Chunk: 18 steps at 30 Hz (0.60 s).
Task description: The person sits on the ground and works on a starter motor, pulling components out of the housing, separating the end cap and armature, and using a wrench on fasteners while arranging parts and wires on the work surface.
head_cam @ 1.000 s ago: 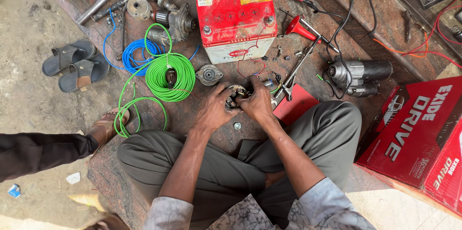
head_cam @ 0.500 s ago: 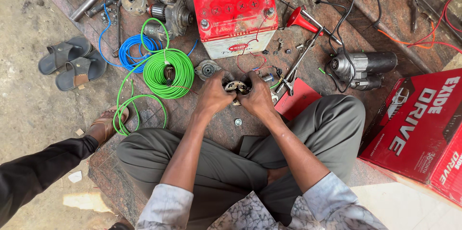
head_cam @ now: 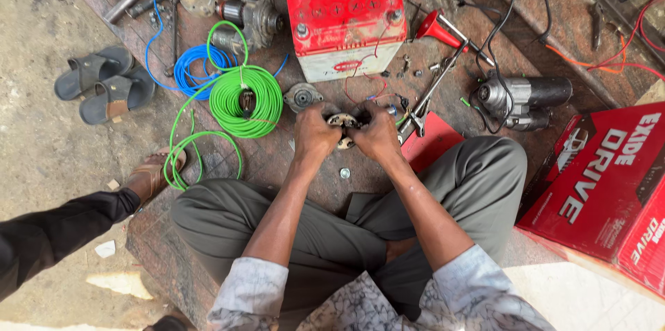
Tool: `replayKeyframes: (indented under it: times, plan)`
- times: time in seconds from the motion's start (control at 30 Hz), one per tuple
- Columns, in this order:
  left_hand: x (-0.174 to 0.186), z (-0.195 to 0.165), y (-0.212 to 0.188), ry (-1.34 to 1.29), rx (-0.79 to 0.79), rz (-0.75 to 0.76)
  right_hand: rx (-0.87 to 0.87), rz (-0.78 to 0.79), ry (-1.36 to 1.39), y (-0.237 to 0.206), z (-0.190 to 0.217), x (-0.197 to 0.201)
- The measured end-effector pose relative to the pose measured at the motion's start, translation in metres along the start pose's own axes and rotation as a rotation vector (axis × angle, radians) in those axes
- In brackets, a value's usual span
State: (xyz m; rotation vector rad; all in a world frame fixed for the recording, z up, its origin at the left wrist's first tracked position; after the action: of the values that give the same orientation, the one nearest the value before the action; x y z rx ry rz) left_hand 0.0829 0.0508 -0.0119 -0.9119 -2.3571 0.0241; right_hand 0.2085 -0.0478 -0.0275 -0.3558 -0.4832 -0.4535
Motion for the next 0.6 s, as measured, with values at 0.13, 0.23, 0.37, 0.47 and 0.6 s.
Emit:
replayKeyframes:
  times: [0.13,0.23,0.37,0.47,0.6]
  plan:
    - [-0.003,-0.001,-0.002,0.102,-0.087,-0.062,0.051,-0.012,-0.020,0.001,0.002,0.002]
    - [-0.005,0.006,-0.001,0.051,-0.048,-0.039,-0.008,0.060,-0.028,0.002,-0.005,-0.003]
    - [-0.005,0.009,-0.003,0.020,-0.068,-0.002,-0.028,0.002,-0.119,0.005,-0.009,-0.004]
    - [0.001,0.008,-0.007,-0.018,-0.094,-0.046,0.025,-0.016,-0.127,0.005,-0.010,-0.005]
    - [-0.001,0.009,-0.010,-0.019,-0.064,0.020,-0.006,0.053,-0.059,0.001,-0.018,-0.007]
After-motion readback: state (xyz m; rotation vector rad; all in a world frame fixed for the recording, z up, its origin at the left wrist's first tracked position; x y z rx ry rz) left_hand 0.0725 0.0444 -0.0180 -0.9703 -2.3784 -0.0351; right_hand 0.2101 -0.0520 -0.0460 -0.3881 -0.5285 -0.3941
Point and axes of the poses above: each hand's wrist, its own y-axis towards the middle knuckle, its own x-axis out of the back of the hand, z = x × y, the point moved 6 cm from there along y, towards the middle knuckle, and after that the axes turned 7 degrees about z, right-handed, at the moved point
